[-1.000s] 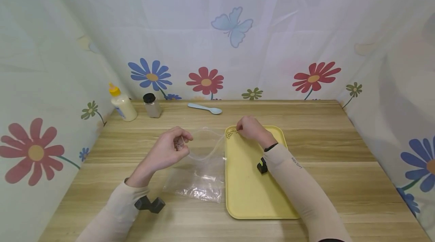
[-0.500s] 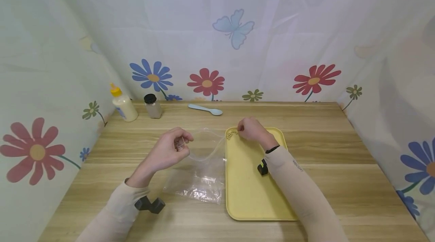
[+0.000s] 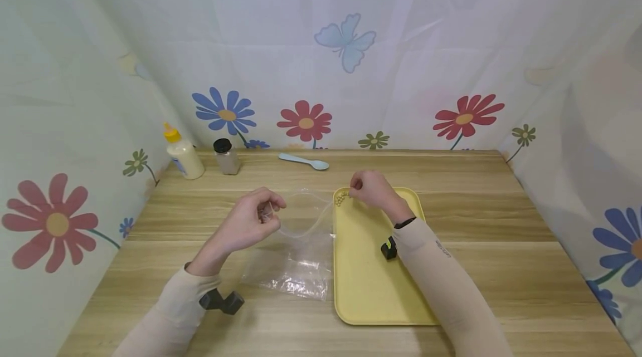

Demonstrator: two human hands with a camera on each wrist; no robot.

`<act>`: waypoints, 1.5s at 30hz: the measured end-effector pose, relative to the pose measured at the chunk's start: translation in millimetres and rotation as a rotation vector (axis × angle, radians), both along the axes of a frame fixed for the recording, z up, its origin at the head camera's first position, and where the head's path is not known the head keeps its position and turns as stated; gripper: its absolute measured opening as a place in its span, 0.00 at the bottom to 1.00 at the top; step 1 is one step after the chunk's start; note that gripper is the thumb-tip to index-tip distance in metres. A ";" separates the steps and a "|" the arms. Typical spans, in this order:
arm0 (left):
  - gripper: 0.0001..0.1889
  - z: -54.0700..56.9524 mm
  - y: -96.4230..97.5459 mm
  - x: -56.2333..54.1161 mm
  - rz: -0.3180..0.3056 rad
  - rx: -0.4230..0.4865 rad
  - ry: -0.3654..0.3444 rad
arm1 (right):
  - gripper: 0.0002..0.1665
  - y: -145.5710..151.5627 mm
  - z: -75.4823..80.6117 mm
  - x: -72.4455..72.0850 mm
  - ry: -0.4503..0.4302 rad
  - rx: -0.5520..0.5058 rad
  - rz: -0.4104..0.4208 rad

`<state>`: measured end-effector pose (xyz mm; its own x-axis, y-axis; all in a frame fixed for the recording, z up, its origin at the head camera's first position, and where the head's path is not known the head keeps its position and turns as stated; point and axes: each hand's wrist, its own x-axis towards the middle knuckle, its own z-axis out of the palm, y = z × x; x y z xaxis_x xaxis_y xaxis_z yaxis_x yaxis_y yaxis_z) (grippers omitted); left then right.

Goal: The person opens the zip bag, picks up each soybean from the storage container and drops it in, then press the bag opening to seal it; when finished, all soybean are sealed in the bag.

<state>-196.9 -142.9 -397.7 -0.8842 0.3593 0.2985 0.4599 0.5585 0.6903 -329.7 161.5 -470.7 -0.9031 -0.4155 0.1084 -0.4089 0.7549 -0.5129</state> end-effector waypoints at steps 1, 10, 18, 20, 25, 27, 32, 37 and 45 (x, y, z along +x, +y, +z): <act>0.14 0.3 0.0 0.1 0.002 -0.001 0.000 | 0.07 0.1 0.5 0.5 0.002 -0.008 -0.004; 0.15 -0.5 -0.4 -1.5 0.006 0.013 -0.014 | 0.05 -1.0 10.6 7.8 0.074 -0.079 0.019; 0.15 -1.8 -0.8 -2.1 0.007 0.006 -0.033 | 0.05 -2.1 18.1 14.3 0.080 -0.127 0.035; 0.15 -2.0 -0.6 -2.3 0.007 0.006 -0.033 | 0.05 -2.5 20.6 16.0 0.084 -0.143 0.038; 0.15 -2.2 -0.7 -2.8 0.005 0.012 -0.028 | 0.05 -4.1 28.5 19.8 0.114 -0.168 0.050; 0.15 -2.3 -0.9 -2.8 0.004 0.013 -0.029 | 0.05 -5.3 31.4 21.1 0.131 -0.175 0.058; 0.15 -2.4 -1.1 -2.4 0.004 0.021 -0.035 | 0.04 -9.1 40.2 26.3 0.169 -0.196 0.076; 0.15 -1.7 -0.9 -1.4 0.002 0.027 -0.036 | 0.04 -12.6 49.2 33.3 0.202 -0.219 0.094; 0.15 -1.0 -1.0 -1.5 0.006 0.031 -0.045 | 0.05 -19.8 61.6 41.1 0.272 -0.254 0.138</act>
